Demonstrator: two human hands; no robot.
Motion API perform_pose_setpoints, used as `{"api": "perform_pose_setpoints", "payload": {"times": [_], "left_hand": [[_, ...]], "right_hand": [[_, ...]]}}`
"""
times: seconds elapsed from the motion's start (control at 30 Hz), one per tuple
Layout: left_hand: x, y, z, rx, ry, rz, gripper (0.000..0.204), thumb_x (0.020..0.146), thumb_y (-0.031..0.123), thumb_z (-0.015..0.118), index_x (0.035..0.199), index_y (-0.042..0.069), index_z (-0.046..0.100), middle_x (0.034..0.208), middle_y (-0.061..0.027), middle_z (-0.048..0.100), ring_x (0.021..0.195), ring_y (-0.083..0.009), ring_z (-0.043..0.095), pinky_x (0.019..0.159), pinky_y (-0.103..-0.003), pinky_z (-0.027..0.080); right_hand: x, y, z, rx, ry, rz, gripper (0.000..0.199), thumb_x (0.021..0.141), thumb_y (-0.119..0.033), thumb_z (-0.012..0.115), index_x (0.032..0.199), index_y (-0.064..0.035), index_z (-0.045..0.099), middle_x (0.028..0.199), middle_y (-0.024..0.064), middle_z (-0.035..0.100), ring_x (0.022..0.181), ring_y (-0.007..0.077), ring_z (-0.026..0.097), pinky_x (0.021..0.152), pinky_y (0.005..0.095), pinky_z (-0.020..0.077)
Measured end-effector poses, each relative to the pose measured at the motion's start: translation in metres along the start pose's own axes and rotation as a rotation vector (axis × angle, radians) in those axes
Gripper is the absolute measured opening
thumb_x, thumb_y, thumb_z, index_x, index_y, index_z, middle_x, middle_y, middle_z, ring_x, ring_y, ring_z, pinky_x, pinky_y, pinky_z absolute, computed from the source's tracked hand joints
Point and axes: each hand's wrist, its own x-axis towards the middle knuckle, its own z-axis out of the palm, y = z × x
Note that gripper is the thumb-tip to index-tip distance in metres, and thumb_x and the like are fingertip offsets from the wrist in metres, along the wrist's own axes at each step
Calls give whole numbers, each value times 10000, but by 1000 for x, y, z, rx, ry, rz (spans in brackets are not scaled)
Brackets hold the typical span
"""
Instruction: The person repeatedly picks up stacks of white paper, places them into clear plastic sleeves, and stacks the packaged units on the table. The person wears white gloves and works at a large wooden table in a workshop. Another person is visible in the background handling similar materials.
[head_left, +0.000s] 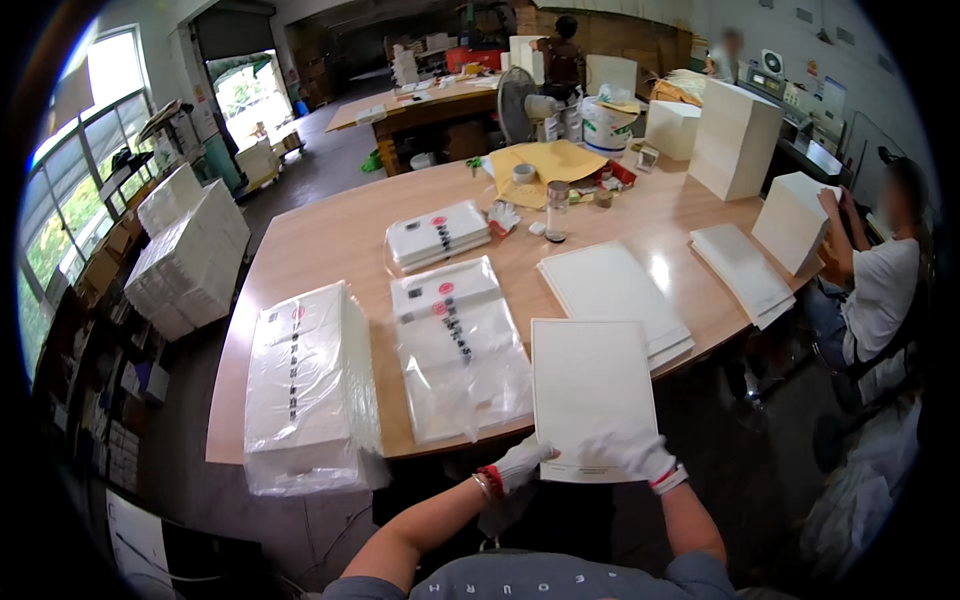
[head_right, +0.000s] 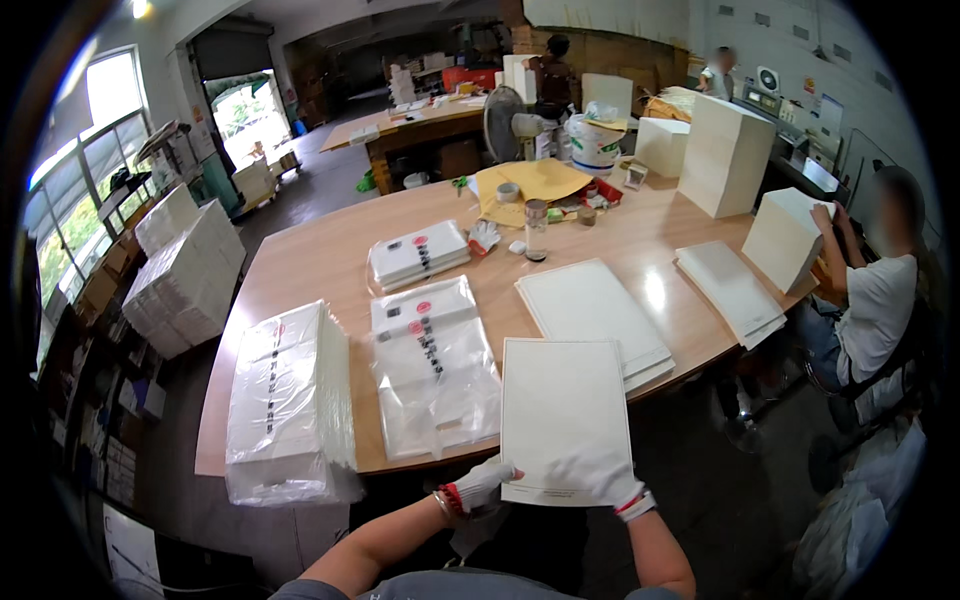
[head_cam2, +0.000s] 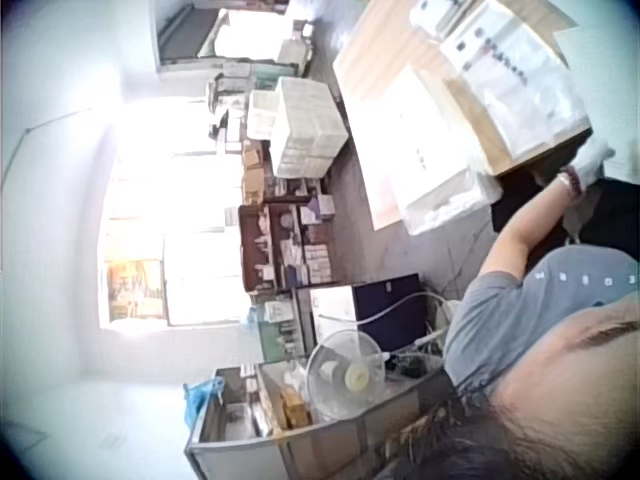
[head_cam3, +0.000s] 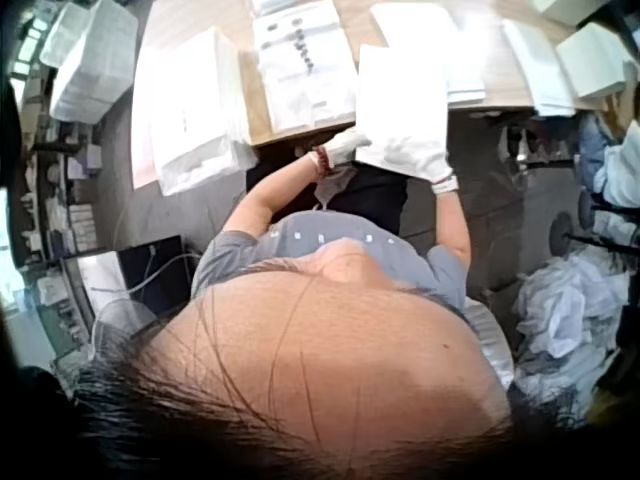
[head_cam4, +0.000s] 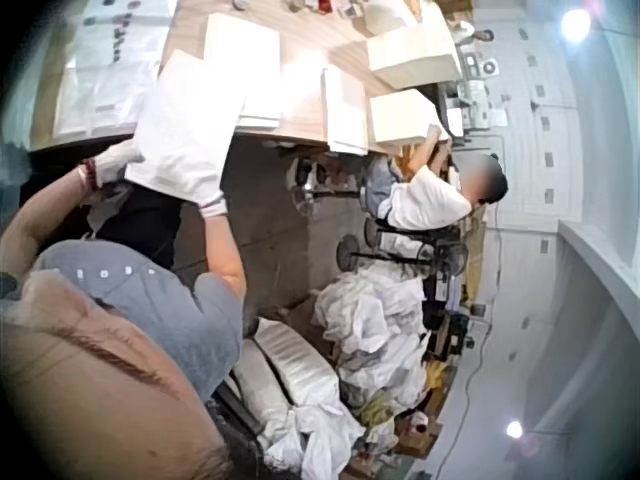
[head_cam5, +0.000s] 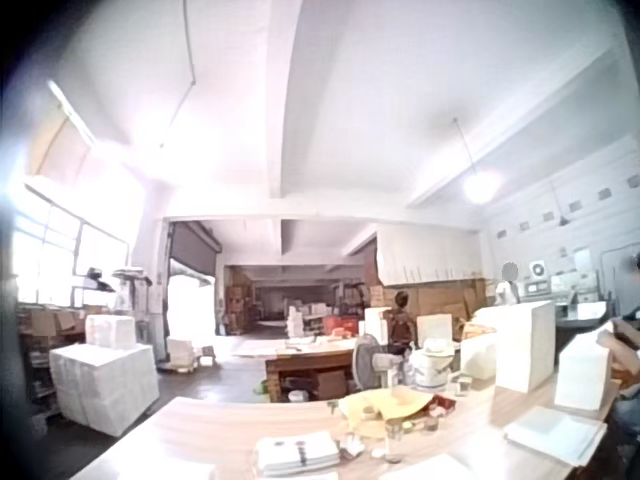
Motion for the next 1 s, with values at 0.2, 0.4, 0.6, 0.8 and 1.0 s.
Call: {"api": "perform_pose_setpoints", "payload": {"times": [0.2,0.4,0.6,0.8,1.0], "left_hand": [[-55,42,32,1120,308,24,507,809,291,548,1219,16,431,1021,-236,574,943,-323,585,821,-411,460],[-57,3,43,1535,182,369,814,671,268,678,1356,28,309,1390,-251,263,1290,-407,283,1016,-445,320],[-74,105,5,1479,861,999,705,651,228,685,1286,52,435,1355,-295,299,1236,-513,291,995,-630,230],[-25,146,-86,280,69,377,401,860,239,609,1193,27,543,914,5,639,742,-84,559,670,-248,455],[1,153,-85,575,315,742,231,860,138,545,1052,33,618,875,-46,640,759,-133,565,664,-277,464]], "right_hand": [[-11,11,47,1862,371,945,377,936,-350,436,1179,-71,512,971,102,597,847,199,594,723,352,512],[17,-53,117,1273,583,748,329,848,-200,570,1093,16,533,997,97,601,853,157,584,736,286,485],[19,-68,34,1266,602,677,227,847,-104,546,1040,13,553,907,72,613,792,126,582,675,275,488],[-10,-72,-26,436,537,274,180,752,-68,610,926,-21,619,861,146,648,760,280,640,660,347,519],[30,-86,-36,77,102,173,239,743,-187,620,961,-92,616,1002,146,618,750,337,611,623,388,512]]}}
